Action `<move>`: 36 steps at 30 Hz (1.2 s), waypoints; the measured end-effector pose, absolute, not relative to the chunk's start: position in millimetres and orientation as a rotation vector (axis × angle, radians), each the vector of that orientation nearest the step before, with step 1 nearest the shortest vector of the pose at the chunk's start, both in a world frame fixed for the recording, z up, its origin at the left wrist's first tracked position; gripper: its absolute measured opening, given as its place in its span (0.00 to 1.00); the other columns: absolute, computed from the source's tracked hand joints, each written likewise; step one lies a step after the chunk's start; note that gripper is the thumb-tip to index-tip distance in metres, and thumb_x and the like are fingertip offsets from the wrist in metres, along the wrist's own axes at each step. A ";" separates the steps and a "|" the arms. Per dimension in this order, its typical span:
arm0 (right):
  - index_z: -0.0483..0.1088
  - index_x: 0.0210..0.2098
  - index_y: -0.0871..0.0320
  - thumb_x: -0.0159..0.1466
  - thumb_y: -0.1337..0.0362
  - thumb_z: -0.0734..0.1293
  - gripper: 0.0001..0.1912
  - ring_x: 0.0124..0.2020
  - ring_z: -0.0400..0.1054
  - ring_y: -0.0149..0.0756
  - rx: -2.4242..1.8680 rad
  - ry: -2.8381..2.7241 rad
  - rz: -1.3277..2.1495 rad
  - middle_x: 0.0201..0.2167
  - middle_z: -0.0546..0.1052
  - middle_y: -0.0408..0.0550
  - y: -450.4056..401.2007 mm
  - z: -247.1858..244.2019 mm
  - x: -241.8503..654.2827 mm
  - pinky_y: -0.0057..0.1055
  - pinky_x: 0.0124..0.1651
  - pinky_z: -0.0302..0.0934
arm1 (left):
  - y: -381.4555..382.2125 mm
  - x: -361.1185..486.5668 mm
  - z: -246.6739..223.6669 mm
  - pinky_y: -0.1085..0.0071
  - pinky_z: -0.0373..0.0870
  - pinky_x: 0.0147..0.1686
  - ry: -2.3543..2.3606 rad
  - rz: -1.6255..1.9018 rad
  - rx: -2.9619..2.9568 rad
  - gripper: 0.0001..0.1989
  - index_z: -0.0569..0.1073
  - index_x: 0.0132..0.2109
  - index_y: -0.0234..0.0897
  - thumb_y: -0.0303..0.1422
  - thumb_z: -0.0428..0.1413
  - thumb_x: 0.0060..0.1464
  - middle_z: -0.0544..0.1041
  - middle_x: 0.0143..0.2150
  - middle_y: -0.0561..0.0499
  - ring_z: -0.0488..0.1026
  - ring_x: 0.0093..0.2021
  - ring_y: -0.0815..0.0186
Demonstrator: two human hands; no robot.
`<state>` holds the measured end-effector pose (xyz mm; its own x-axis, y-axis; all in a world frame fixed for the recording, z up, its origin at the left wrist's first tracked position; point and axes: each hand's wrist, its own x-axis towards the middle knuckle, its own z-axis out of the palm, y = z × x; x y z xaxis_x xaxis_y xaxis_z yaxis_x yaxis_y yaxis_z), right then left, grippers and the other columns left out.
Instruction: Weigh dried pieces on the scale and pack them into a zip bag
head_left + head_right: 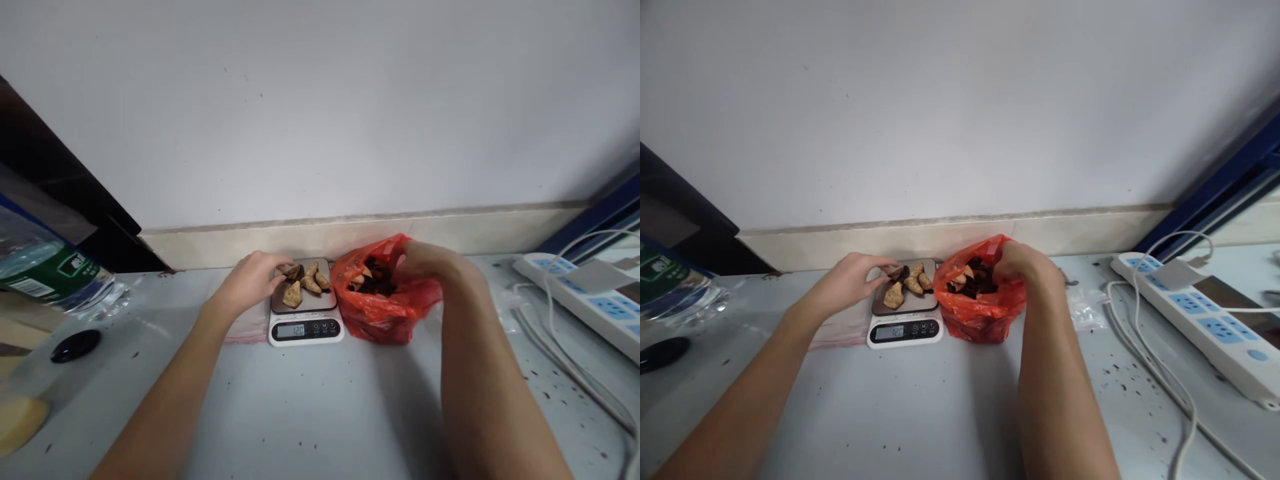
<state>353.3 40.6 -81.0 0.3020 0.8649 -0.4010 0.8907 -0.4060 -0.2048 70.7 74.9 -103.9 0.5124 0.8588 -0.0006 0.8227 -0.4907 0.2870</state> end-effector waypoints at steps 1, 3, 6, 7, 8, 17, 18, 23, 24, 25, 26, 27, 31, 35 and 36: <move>0.72 0.28 0.55 0.50 0.75 0.68 0.09 0.33 0.75 0.41 2.498 1.706 -0.693 0.26 0.77 0.45 39.9 -78.7 353.9 0.31 0.32 0.64 | 75.3 72.0 -104.2 0.64 0.74 0.55 1.442 0.221 2.510 0.18 0.82 0.54 0.43 0.26 0.54 0.62 0.84 0.54 0.49 0.81 0.55 0.55; 0.73 0.31 0.54 0.51 0.74 0.68 0.10 0.36 0.75 0.40 2.519 1.804 -0.683 0.29 0.79 0.44 36.9 -71.6 356.1 0.30 0.33 0.65 | 75.9 73.8 -104.0 0.64 0.74 0.54 1.462 0.256 2.516 0.17 0.81 0.53 0.42 0.28 0.52 0.65 0.85 0.53 0.48 0.81 0.54 0.54; 0.75 0.34 0.54 0.54 0.72 0.68 0.09 0.36 0.76 0.39 2.581 1.943 -0.747 0.31 0.81 0.43 30.0 -58.0 357.6 0.30 0.35 0.66 | 76.5 73.9 -103.6 0.63 0.74 0.53 1.462 0.297 2.533 0.16 0.81 0.52 0.41 0.29 0.50 0.66 0.85 0.53 0.47 0.81 0.54 0.53; 0.75 0.34 0.54 0.55 0.71 0.68 0.09 0.36 0.77 0.39 2.609 1.961 -0.772 0.32 0.82 0.43 27.8 -53.9 357.1 0.30 0.35 0.66 | 76.8 73.5 -103.9 0.63 0.74 0.53 1.450 0.306 2.537 0.16 0.80 0.52 0.41 0.29 0.50 0.65 0.85 0.52 0.47 0.81 0.54 0.54; 0.75 0.35 0.53 0.55 0.70 0.68 0.09 0.36 0.77 0.39 2.636 1.962 -0.798 0.32 0.83 0.43 25.9 -50.5 356.2 0.30 0.36 0.67 | 77.1 72.9 -104.4 0.63 0.74 0.52 1.436 0.312 2.539 0.16 0.80 0.51 0.41 0.29 0.50 0.65 0.85 0.51 0.48 0.81 0.53 0.54; 0.77 0.39 0.53 0.56 0.71 0.70 0.12 0.39 0.79 0.42 2.660 1.943 -0.961 0.35 0.85 0.44 25.5 -50.9 358.5 0.32 0.40 0.69 | 67.1 77.9 -98.3 0.66 0.76 0.47 1.283 0.708 2.452 0.09 0.78 0.43 0.39 0.31 0.52 0.64 0.84 0.43 0.47 0.81 0.45 0.58; 0.77 0.40 0.53 0.56 0.71 0.70 0.12 0.39 0.79 0.42 2.668 1.944 -0.967 0.35 0.85 0.44 25.6 -52.0 360.7 0.32 0.40 0.69 | 64.0 82.4 -95.4 0.67 0.76 0.47 1.249 0.776 2.438 0.08 0.77 0.42 0.38 0.31 0.53 0.64 0.84 0.42 0.48 0.81 0.44 0.59; 0.77 0.39 0.53 0.60 0.68 0.71 0.08 0.38 0.78 0.44 2.747 1.899 -0.876 0.36 0.84 0.47 21.1 -49.0 368.2 0.35 0.38 0.69 | 49.2 124.7 -79.1 0.71 0.77 0.49 0.996 0.972 2.444 0.06 0.79 0.42 0.37 0.27 0.56 0.63 0.85 0.41 0.51 0.81 0.43 0.64; 0.77 0.37 0.52 0.60 0.68 0.71 0.06 0.38 0.78 0.45 2.780 1.874 -0.853 0.34 0.84 0.48 18.9 -46.3 368.3 0.36 0.38 0.68 | 47.3 134.0 -76.3 0.70 0.77 0.49 0.964 0.962 2.449 0.07 0.80 0.43 0.38 0.27 0.57 0.63 0.85 0.43 0.51 0.81 0.45 0.64; 0.76 0.36 0.52 0.60 0.68 0.71 0.05 0.39 0.78 0.46 2.823 1.843 -0.836 0.33 0.84 0.48 16.4 -43.0 367.7 0.36 0.38 0.68 | 45.7 141.7 -73.8 0.70 0.77 0.50 0.944 0.964 2.441 0.08 0.81 0.45 0.39 0.27 0.58 0.63 0.85 0.44 0.51 0.82 0.45 0.64; 0.75 0.34 0.52 0.60 0.68 0.71 0.04 0.39 0.78 0.47 2.883 1.808 -0.810 0.33 0.83 0.49 13.7 -39.4 366.5 0.37 0.38 0.68 | 44.6 147.0 -71.4 0.69 0.77 0.51 0.928 0.960 2.441 0.08 0.81 0.47 0.39 0.28 0.58 0.63 0.85 0.46 0.51 0.82 0.45 0.64; 0.74 0.33 0.52 0.60 0.69 0.72 0.05 0.40 0.77 0.47 2.961 1.775 -0.764 0.33 0.83 0.49 11.1 -35.7 364.8 0.37 0.39 0.67 | 43.8 149.4 -69.3 0.69 0.77 0.51 0.931 0.972 2.444 0.09 0.81 0.48 0.39 0.28 0.58 0.64 0.85 0.46 0.51 0.82 0.46 0.64; 0.74 0.33 0.53 0.63 0.65 0.73 0.04 0.39 0.77 0.42 3.179 1.860 -0.626 0.33 0.83 0.48 7.2 -26.8 351.3 0.34 0.39 0.66 | 44.4 126.7 -62.8 0.68 0.77 0.49 1.101 0.955 2.450 0.11 0.82 0.47 0.37 0.31 0.55 0.65 0.86 0.45 0.49 0.82 0.44 0.62; 0.76 0.36 0.55 0.62 0.67 0.74 0.03 0.33 0.76 0.36 2.853 2.249 -0.887 0.33 0.83 0.47 18.9 -33.9 321.2 0.29 0.33 0.63 | 50.1 77.9 -61.6 0.64 0.76 0.46 1.358 0.458 2.433 0.14 0.82 0.49 0.39 0.38 0.55 0.63 0.86 0.46 0.47 0.82 0.46 0.56; 0.76 0.37 0.56 0.61 0.69 0.74 0.05 0.32 0.75 0.35 2.761 2.295 -0.917 0.34 0.83 0.47 23.3 -37.7 311.2 0.28 0.31 0.63 | 51.8 67.6 -62.4 0.64 0.76 0.45 1.420 0.308 2.408 0.15 0.82 0.49 0.39 0.39 0.54 0.64 0.85 0.47 0.46 0.82 0.47 0.55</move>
